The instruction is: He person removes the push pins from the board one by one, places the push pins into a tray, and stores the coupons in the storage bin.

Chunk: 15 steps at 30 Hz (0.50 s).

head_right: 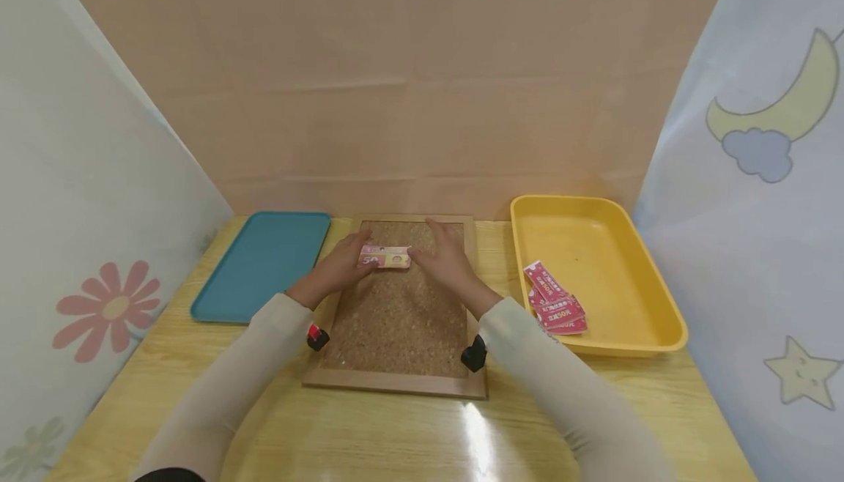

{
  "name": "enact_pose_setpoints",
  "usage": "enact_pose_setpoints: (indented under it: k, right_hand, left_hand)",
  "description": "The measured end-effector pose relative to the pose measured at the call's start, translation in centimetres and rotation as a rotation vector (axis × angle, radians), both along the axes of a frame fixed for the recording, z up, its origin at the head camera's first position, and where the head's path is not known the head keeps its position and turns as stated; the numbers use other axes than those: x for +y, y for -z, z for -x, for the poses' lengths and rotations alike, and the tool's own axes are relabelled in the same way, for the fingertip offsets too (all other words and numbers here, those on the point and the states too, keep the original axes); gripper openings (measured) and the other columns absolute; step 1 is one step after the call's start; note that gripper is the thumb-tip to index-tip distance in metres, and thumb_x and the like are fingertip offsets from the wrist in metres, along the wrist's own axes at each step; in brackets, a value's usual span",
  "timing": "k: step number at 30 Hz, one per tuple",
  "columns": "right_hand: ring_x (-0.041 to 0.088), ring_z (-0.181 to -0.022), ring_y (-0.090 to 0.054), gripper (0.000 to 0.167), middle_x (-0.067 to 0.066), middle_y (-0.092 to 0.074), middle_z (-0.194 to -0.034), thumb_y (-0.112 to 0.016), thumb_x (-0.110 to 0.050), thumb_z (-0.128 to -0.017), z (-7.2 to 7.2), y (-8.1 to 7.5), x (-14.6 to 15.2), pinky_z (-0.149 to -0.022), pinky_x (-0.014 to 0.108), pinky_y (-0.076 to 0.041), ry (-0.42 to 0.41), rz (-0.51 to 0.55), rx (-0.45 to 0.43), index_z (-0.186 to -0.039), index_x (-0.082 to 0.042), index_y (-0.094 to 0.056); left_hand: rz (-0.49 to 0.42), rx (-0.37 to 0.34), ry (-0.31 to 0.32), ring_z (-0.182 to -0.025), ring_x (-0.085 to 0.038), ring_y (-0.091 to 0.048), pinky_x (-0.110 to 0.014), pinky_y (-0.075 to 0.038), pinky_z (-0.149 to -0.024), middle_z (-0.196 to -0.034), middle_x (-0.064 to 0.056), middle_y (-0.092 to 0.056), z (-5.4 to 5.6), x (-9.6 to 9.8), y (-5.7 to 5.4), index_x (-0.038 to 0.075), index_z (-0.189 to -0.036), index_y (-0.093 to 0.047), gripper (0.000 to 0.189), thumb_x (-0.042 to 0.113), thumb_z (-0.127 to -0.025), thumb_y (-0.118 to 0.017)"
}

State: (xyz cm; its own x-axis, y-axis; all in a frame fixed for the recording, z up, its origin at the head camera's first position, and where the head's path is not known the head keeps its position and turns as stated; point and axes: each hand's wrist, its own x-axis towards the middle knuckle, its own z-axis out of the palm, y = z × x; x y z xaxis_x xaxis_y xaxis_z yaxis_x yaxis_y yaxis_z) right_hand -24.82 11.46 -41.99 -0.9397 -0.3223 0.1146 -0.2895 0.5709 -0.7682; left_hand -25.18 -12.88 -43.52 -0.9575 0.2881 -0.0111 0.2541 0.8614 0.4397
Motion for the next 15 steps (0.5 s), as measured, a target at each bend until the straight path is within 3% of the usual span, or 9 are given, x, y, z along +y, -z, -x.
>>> enact_pose_setpoints:
  k: [7,15]
  right_hand:
    - [0.040,-0.139,-0.028,0.080,0.018,-0.025,-0.155,-0.062,-0.044,-0.093,0.8,2.2,-1.3,-0.105,0.059,-0.031,0.035,-0.008,-0.070,-0.154,-0.011,-0.022]
    - [0.035,-0.135,-0.039,0.076,0.016,-0.037,-0.150,-0.061,-0.042,-0.096,1.5,3.6,-2.4,-0.103,0.052,-0.038,0.038,0.018,-0.085,-0.153,-0.008,-0.025]
  left_hand:
    - [-0.063,-0.042,0.012,-0.136,-0.039,-0.035,-0.050,-0.030,-0.110,-0.149,-0.025,-0.035,1.0,0.8,1.2,-0.003,-0.149,-0.028,0.068,0.026,-0.097,-0.061]
    - [-0.035,-0.091,-0.013,-0.135,-0.035,-0.038,-0.048,-0.032,-0.109,-0.147,-0.020,-0.041,1.7,1.1,1.4,0.002,-0.149,-0.031,0.065,0.032,-0.099,-0.058]
